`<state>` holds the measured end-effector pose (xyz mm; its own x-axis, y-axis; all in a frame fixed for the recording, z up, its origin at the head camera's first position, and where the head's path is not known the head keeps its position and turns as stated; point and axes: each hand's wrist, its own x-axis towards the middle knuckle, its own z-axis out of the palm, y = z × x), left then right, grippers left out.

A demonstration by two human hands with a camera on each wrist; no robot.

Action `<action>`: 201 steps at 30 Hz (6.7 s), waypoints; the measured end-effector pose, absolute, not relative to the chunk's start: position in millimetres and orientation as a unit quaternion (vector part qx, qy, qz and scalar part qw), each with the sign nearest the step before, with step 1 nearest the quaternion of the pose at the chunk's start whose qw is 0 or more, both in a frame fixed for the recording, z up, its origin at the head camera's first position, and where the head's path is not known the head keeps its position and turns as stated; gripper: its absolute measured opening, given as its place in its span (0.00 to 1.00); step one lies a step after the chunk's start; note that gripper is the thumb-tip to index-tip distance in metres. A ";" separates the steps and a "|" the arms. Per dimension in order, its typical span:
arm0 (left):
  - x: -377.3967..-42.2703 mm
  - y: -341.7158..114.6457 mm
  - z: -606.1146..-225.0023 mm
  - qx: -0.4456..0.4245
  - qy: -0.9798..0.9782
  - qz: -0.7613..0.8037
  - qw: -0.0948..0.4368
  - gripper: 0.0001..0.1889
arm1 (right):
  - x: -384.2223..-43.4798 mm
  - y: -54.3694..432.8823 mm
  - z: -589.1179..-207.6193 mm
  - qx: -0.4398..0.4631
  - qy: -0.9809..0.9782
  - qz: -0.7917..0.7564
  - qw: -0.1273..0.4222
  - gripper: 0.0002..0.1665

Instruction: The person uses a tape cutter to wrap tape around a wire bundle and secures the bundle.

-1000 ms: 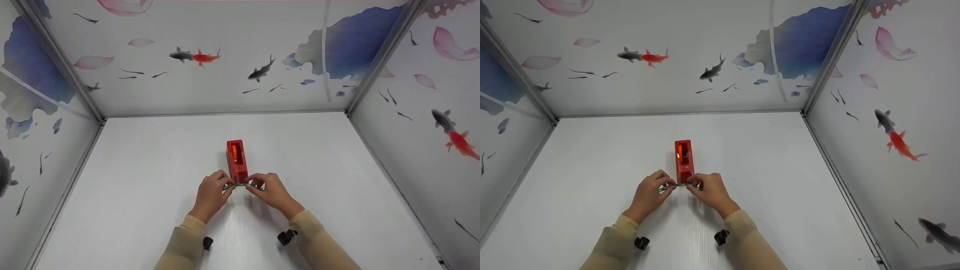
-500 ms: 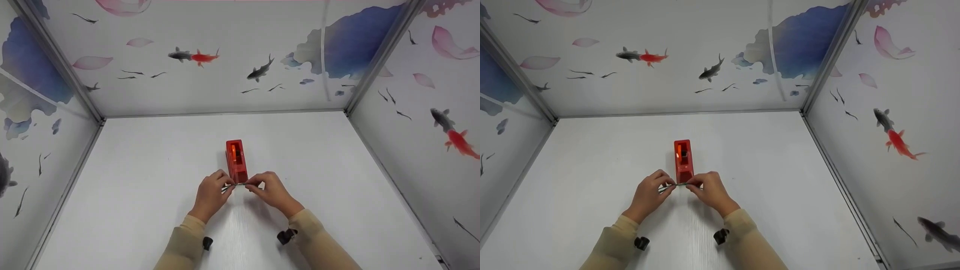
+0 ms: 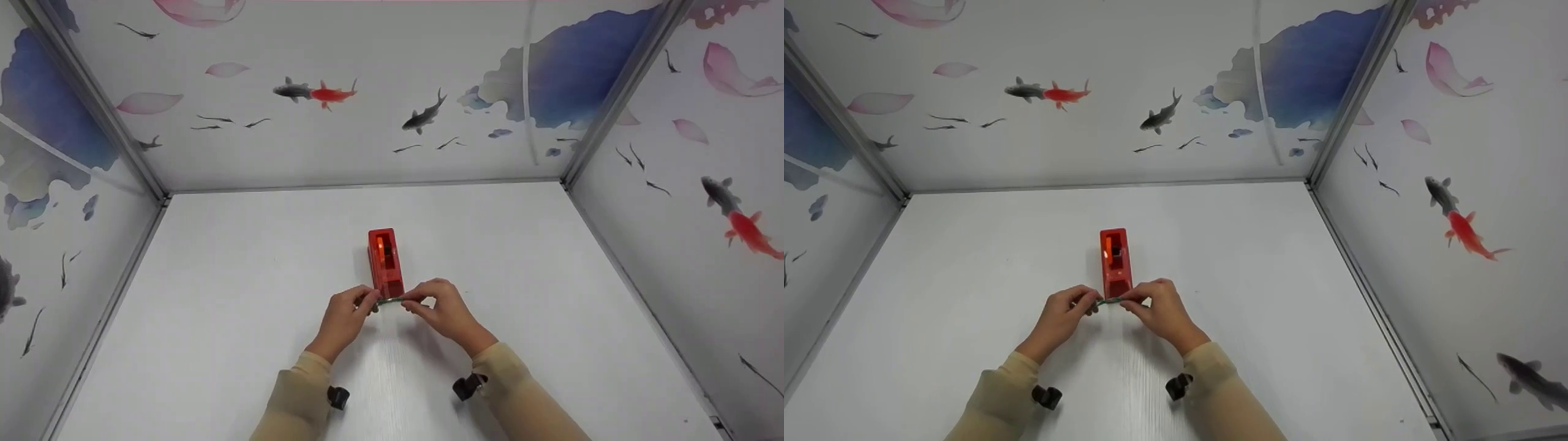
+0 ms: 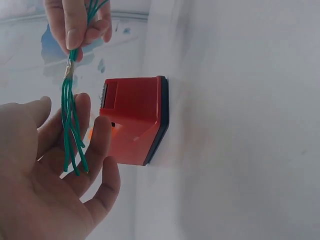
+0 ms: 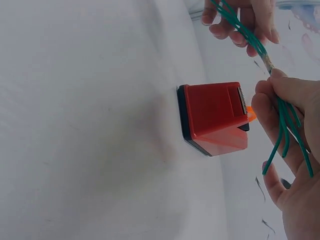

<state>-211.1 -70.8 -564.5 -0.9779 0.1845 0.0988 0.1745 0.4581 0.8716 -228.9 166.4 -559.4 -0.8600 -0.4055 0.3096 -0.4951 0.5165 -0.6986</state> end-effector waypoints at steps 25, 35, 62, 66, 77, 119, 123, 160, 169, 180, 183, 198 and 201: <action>-212.2 -74.7 -567.9 0.138 0.834 0.528 0.079 0.09 | -229.2 166.6 -563.5 0.255 -0.851 0.457 0.049 0.09; -209.9 -73.1 -562.9 0.139 0.851 0.503 0.053 0.04 | -230.1 166.8 -562.9 0.250 -0.851 0.459 0.048 0.09; -207.3 -75.7 -563.6 0.186 0.883 0.431 -0.003 0.06 | -231.8 163.1 -564.1 0.285 -0.846 0.439 0.100 0.10; -206.9 -75.1 -561.4 0.191 0.889 0.414 -0.024 0.08 | -232.7 163.7 -563.0 0.283 -0.857 0.421 0.090 0.11; -206.5 -71.1 -560.3 0.192 0.914 0.343 -0.099 0.09 | -235.4 169.8 -542.3 0.306 -0.910 0.278 0.039 0.14; -204.9 -73.6 -561.1 0.218 0.921 0.259 -0.195 0.10 | -227.8 158.6 -543.6 0.279 -0.924 0.251 0.075 0.03; -204.7 -73.4 -562.9 0.219 0.919 0.258 -0.201 0.10 | -227.0 158.9 -544.9 0.278 -0.924 0.250 0.080 0.04; -204.8 -69.7 -561.8 0.173 0.928 0.277 -0.180 0.07 | -225.4 164.2 -550.1 0.304 -0.888 0.287 0.190 0.06; -205.5 -68.0 -561.4 0.178 0.920 0.297 -0.182 0.06 | -225.9 165.5 -550.2 0.304 -0.884 0.301 0.188 0.06; -206.5 -68.2 -560.3 0.192 0.906 0.316 -0.203 0.06 | -226.3 167.8 -557.4 0.286 -0.880 0.344 0.159 0.10; -206.7 -68.6 -560.1 0.191 0.906 0.317 -0.207 0.06 | -227.1 168.4 -558.9 0.280 -0.880 0.359 0.139 0.11; -206.8 -67.0 -563.6 0.195 0.903 0.319 -0.211 0.07 | -227.9 165.1 -569.7 0.173 -0.855 0.481 -0.087 0.12; -206.3 -67.3 -564.1 0.199 0.899 0.325 -0.216 0.06 | -228.4 163.8 -571.3 0.172 -0.838 0.508 -0.105 0.13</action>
